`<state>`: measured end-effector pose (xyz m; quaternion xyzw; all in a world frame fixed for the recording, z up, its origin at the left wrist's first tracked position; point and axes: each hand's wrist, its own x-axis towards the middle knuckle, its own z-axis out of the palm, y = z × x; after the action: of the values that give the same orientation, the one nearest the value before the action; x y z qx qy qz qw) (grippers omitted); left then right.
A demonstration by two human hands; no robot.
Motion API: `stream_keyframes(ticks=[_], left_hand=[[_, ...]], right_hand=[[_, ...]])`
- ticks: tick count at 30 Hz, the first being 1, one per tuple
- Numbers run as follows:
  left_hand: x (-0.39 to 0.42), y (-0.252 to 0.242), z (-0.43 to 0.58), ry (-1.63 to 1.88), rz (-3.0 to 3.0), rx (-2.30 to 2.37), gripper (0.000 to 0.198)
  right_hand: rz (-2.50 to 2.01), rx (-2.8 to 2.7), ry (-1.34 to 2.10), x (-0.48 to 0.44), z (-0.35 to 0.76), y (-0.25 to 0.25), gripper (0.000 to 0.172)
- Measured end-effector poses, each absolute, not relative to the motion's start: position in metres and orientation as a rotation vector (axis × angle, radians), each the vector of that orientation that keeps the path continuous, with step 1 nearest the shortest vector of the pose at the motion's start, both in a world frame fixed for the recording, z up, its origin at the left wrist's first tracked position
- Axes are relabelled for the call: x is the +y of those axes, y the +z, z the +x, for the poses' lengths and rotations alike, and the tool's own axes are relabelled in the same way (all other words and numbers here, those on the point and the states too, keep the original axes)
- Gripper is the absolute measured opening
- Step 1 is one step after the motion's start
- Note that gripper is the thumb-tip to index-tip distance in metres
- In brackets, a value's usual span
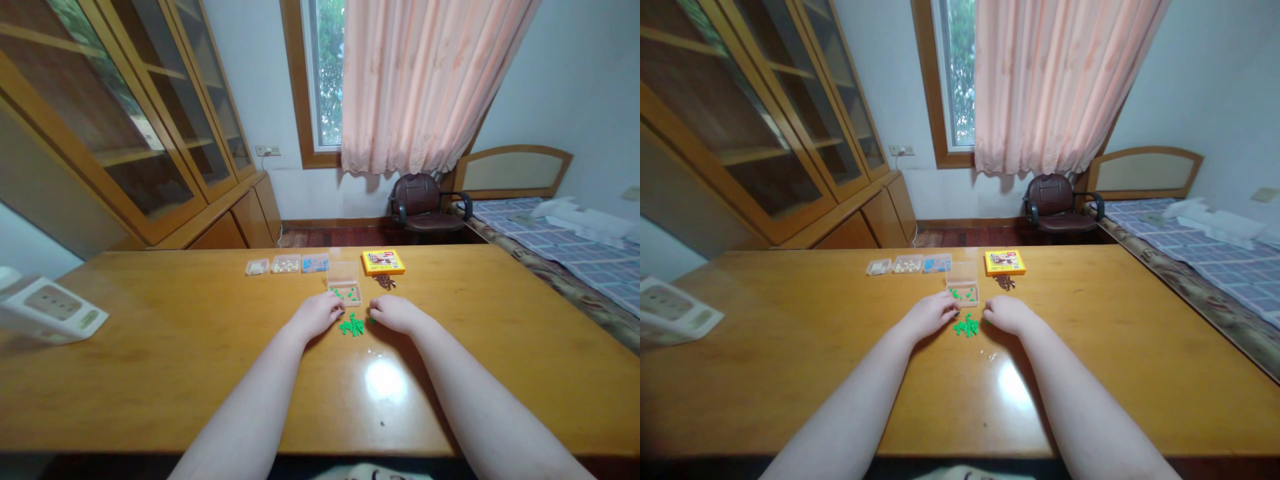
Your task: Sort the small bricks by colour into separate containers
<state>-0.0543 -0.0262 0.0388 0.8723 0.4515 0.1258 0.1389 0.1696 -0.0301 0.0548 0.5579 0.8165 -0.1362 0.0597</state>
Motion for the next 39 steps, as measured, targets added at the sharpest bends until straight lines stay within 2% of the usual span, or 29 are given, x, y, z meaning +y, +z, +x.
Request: stream_keyframes(ticks=[5,9,16,21,26,29,35,39], left_hand=[[-0.028,0.043,-0.058,0.192,2.456,1.23,0.013],[-0.027,0.045,-0.06,0.091,2.349,1.258,0.019],[-0.029,0.044,-0.054,0.098,2.347,1.27,0.011],[-0.03,0.046,-0.054,0.109,2.371,1.309,0.014],[-0.028,0.044,-0.055,0.105,2.425,1.309,0.015],[-0.026,0.041,-0.054,0.155,2.454,1.308,0.015],[-0.021,0.033,-0.05,0.473,2.441,1.459,0.023],[-0.021,0.03,-0.048,0.529,2.445,1.492,0.029]], right_hand=[[1.746,2.526,-0.229,-0.035,0.167,0.058,0.029],[1.7,2.451,-0.298,-0.036,0.168,0.055,0.032],[1.693,2.534,-0.301,-0.033,0.164,0.046,0.028],[1.834,2.514,-0.245,-0.032,0.163,0.045,0.032],[1.85,2.461,-0.198,-0.032,0.163,0.048,0.027],[1.892,2.442,-0.188,-0.032,0.162,0.048,0.029],[1.847,2.425,-0.162,-0.031,0.16,0.048,0.029],[1.804,2.463,-0.103,-0.032,0.158,0.049,0.03]])
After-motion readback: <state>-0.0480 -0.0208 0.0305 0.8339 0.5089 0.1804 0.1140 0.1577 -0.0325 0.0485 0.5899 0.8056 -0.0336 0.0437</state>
